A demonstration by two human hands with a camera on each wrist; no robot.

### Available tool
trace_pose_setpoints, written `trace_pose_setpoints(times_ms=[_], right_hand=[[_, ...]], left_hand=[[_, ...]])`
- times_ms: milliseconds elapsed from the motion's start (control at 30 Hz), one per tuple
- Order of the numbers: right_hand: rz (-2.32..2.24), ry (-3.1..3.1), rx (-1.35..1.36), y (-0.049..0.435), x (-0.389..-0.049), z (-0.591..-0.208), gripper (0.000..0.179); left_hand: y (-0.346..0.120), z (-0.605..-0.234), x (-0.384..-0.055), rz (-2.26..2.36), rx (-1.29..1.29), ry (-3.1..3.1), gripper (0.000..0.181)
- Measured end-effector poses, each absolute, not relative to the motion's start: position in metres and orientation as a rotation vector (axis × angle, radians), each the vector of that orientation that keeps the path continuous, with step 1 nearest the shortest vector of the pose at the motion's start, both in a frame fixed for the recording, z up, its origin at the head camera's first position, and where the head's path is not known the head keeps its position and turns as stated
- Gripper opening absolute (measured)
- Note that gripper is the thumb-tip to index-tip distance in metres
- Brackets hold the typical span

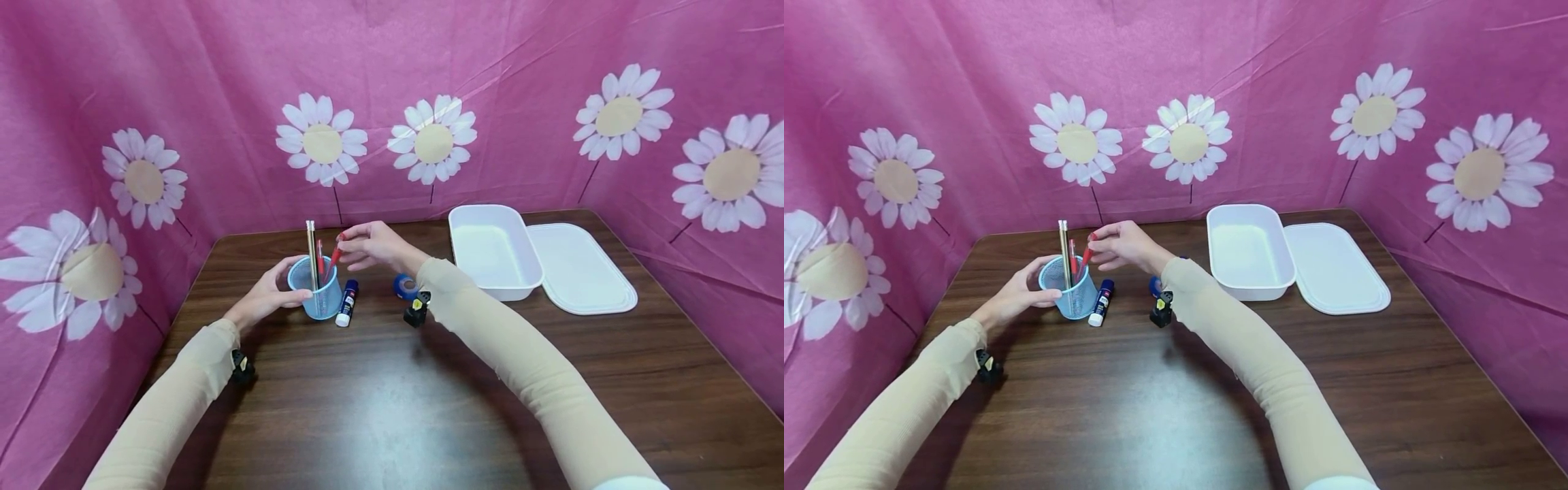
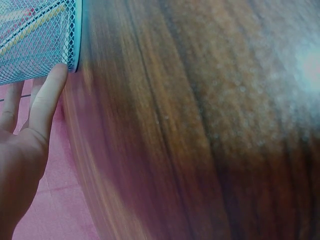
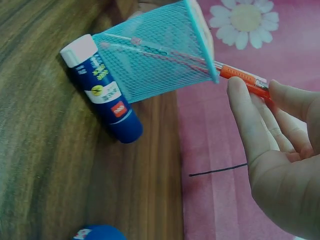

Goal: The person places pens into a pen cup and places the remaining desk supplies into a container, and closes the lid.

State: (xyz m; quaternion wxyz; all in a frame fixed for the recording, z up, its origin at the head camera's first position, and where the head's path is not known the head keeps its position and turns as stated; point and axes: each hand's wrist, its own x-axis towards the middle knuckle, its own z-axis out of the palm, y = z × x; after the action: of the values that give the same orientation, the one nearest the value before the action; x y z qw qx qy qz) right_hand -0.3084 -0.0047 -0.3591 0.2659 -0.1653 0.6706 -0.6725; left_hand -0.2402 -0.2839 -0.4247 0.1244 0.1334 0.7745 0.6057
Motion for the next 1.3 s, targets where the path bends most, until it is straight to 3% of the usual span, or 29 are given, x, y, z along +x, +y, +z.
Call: trace_pose_setpoints(times_ms=[467,867,1167,1300], right_hand=[[-1.754,1.798,-0.365,-0.007,-0.305,-0.368,0.047],[-1.649,1.885,-0.428,0.005,-0.303,-0.361,0.046],[-1.275,2.373,-0.73,0.06,-0.294,-0.334,0.045],[-1.137,2.55,-0.878,0.102,-0.289,-0.32,0.053]], left_hand=[[-0.284,-0.424,-0.24,1.754,0.382,2.271,0.078],[-0.285,-0.42,-0.237,1.678,0.372,2.338,0.08],[-0.285,-0.387,-0.224,1.287,0.423,2.666,0.107],[-0.272,-0.37,-0.209,1.301,0.46,2.863,0.1]])
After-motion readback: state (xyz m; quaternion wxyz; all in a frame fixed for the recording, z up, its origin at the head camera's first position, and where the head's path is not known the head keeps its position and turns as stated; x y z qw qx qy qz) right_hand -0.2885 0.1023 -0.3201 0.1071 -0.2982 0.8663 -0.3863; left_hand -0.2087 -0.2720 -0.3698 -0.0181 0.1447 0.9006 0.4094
